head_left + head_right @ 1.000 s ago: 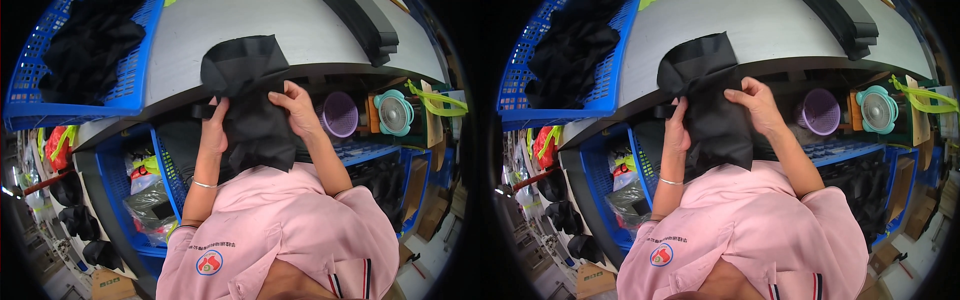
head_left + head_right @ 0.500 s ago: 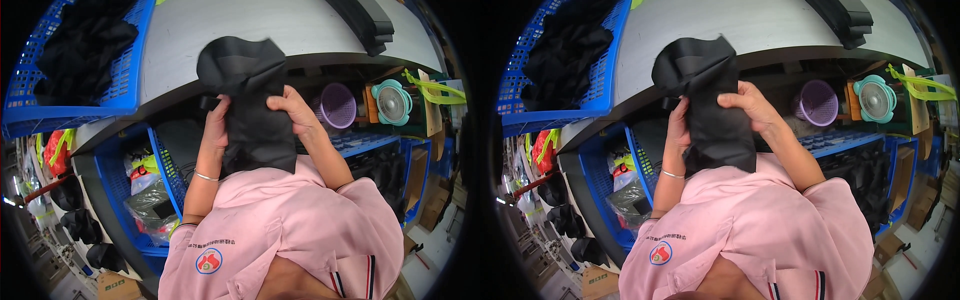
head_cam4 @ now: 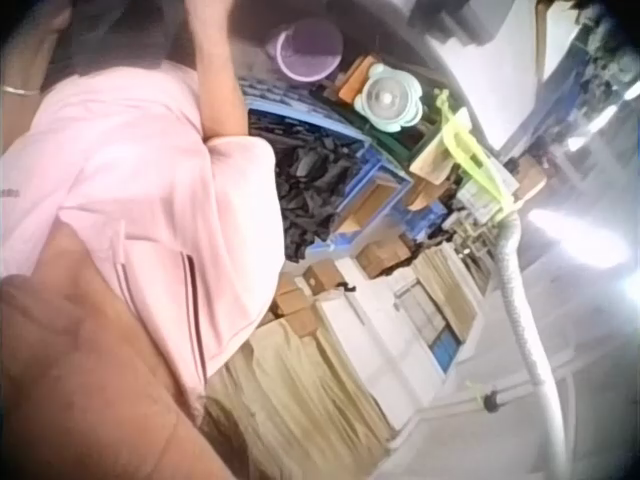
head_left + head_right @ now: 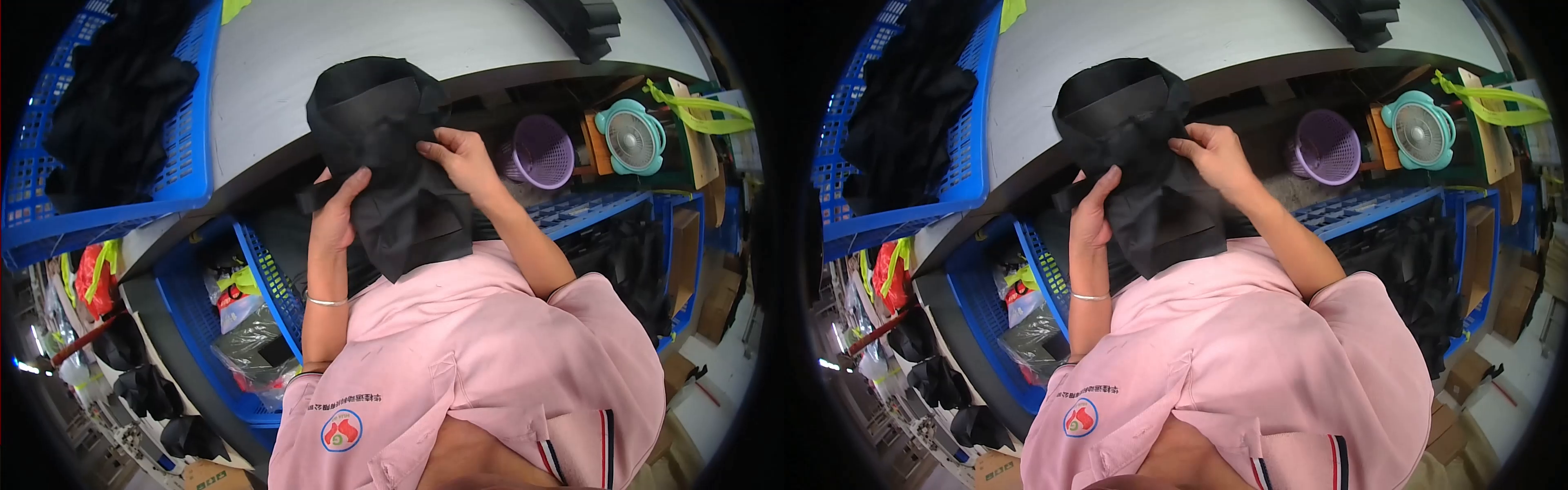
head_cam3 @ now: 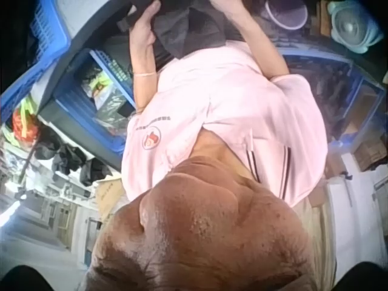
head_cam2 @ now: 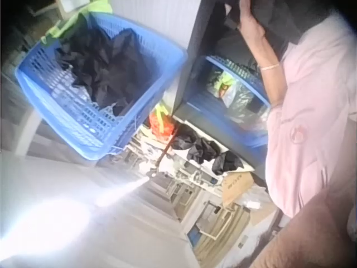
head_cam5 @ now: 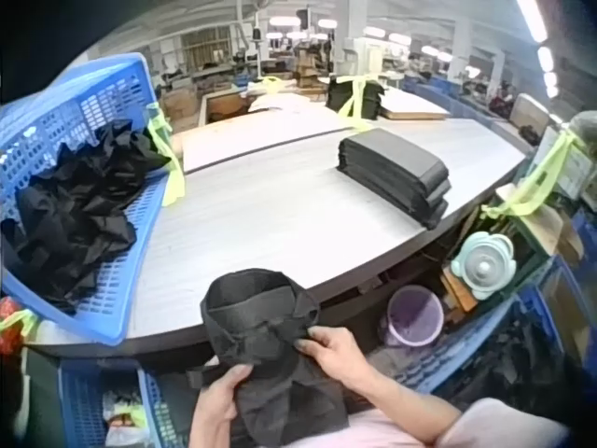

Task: Inspecting, folding, and organizing black fabric components into crates at a workstation.

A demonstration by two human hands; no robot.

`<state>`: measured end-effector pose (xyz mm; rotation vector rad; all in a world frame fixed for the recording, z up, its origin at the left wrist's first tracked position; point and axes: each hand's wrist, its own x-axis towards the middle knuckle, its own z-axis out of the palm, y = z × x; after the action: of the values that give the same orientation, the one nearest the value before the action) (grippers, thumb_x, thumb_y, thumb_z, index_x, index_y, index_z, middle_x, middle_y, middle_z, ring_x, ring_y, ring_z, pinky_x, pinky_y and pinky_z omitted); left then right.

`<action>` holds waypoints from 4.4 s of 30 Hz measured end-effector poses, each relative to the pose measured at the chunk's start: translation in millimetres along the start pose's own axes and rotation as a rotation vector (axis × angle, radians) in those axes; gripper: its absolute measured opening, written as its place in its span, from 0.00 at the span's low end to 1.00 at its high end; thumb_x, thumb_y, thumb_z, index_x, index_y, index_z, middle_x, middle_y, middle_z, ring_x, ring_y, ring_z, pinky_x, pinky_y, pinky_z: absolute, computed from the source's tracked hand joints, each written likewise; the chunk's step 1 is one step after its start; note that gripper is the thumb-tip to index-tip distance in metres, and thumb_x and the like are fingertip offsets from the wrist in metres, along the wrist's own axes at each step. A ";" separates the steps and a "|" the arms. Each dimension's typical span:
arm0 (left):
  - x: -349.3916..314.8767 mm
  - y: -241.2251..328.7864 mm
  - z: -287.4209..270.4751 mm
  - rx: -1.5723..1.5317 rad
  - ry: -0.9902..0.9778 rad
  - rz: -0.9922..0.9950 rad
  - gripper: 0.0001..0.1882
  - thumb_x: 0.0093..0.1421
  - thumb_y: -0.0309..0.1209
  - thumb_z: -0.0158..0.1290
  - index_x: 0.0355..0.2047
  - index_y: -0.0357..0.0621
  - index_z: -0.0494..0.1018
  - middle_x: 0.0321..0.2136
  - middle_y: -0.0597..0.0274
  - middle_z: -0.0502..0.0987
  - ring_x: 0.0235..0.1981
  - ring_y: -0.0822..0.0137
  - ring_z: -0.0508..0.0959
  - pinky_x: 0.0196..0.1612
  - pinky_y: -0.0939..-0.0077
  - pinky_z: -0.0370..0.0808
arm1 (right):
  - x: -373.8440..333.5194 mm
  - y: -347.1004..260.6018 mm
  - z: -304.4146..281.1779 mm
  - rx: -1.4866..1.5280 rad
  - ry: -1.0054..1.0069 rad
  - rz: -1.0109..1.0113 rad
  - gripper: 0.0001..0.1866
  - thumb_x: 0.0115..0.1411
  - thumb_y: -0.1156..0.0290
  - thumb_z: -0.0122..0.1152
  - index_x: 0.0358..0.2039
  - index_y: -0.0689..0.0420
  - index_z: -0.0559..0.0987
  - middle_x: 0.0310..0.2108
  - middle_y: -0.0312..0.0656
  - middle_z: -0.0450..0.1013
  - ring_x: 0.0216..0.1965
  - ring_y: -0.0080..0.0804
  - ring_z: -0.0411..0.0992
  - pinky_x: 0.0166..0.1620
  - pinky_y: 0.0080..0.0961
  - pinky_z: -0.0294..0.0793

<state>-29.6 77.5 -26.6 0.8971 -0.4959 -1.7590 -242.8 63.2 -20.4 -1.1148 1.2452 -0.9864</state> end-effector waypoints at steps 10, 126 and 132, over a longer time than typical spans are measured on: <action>-0.1 3.3 6.0 -0.138 -0.035 -0.120 0.20 0.60 0.27 0.61 0.52 0.37 0.73 0.48 0.54 0.79 0.48 0.61 0.79 0.54 0.66 0.76 | -1.1 -34.1 -7.4 0.001 -0.002 -0.091 0.13 0.58 0.74 0.68 0.43 0.65 0.79 0.34 0.36 0.78 0.32 0.15 0.73 0.38 0.13 0.73; 197.0 202.1 -102.3 1.629 1.004 0.817 0.08 0.55 0.27 0.56 0.30 0.52 0.84 0.37 0.64 0.80 0.51 0.58 0.73 0.65 0.41 0.51 | 100.4 34.6 -77.4 -1.197 0.466 -0.863 0.15 0.67 0.78 0.48 0.54 0.62 0.72 0.61 0.49 0.67 0.65 0.40 0.63 0.69 0.45 0.53; 142.8 118.7 -36.0 1.356 0.638 1.351 0.09 0.49 0.20 0.53 0.24 0.50 0.79 0.31 0.67 0.79 0.40 0.59 0.75 0.51 0.55 0.64 | 77.9 -2.5 -41.0 -1.058 0.439 -0.787 0.18 0.64 0.78 0.54 0.55 0.62 0.72 0.60 0.50 0.68 0.62 0.44 0.65 0.68 0.44 0.57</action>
<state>47.4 -94.9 -14.1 1.3742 -1.4283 0.2944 -276.7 -17.0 -33.1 -2.4333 1.8032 -1.1890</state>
